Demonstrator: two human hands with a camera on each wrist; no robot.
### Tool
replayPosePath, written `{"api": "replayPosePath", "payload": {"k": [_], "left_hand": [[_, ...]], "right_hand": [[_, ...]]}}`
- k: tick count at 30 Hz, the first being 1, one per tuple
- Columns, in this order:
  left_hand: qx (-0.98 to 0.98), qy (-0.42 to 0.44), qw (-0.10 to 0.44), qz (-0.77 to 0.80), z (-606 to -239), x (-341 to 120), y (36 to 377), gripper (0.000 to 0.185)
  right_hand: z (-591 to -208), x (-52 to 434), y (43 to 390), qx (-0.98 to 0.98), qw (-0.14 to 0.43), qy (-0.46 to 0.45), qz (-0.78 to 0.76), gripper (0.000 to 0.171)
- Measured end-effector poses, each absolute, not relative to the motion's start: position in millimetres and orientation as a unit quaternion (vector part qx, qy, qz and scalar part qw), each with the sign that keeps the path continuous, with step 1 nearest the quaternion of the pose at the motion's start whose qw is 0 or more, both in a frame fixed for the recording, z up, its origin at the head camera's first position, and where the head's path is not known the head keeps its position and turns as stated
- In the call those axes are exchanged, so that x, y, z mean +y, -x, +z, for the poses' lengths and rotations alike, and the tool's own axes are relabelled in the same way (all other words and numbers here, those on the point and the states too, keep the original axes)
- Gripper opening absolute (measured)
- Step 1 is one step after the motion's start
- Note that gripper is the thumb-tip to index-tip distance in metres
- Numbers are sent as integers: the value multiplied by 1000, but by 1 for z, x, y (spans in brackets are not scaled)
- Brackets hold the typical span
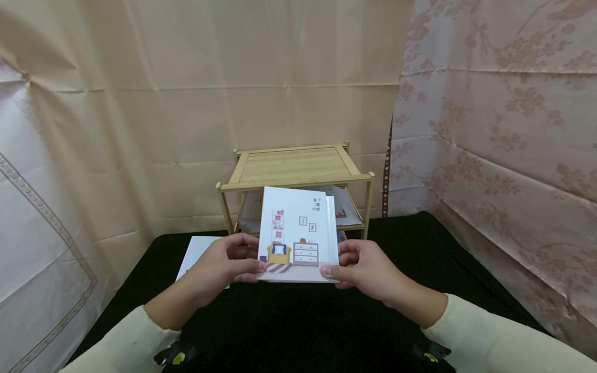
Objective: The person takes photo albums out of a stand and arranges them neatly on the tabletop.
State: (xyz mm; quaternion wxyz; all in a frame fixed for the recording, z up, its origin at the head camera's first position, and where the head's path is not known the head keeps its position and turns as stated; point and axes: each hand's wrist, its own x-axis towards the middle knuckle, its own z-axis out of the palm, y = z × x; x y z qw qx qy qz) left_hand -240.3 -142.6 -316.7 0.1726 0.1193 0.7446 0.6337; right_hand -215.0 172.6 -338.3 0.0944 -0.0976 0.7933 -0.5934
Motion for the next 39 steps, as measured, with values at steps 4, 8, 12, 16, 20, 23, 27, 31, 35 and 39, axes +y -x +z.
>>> {"api": "replayPosePath", "payload": {"k": [4,8,12,16,20,23,27,31,35,39], "left_hand": [[749,-104,188,627,-322,-146,239,63],[750,-95,202,623,-330,-150,239,62],[746,-103,221,620,-341,-157,240,61],[735,-105,254,620,-353,-164,240,60],[730,-99,282,615,-363,-169,239,57],[725,-101,293,615,-369,-172,238,56],[716,-99,309,618,-377,-175,236,55],[716,-92,321,613,-383,-177,236,52],[718,-90,332,605,-387,-183,236,50],[717,-87,350,596,-389,-190,236,47]], "right_hand": [[-347,170,213,793,108,96,-592,49],[-355,168,212,788,123,101,-595,49],[-363,165,211,783,139,108,-596,49],[-374,161,209,780,147,112,-597,46],[-386,155,207,780,151,110,-598,43],[-394,152,206,780,159,104,-597,42],[-401,151,205,780,174,97,-594,40],[-409,149,204,778,187,98,-592,40],[-414,144,202,775,195,99,-593,39],[-418,135,201,773,198,98,-595,37]]}}
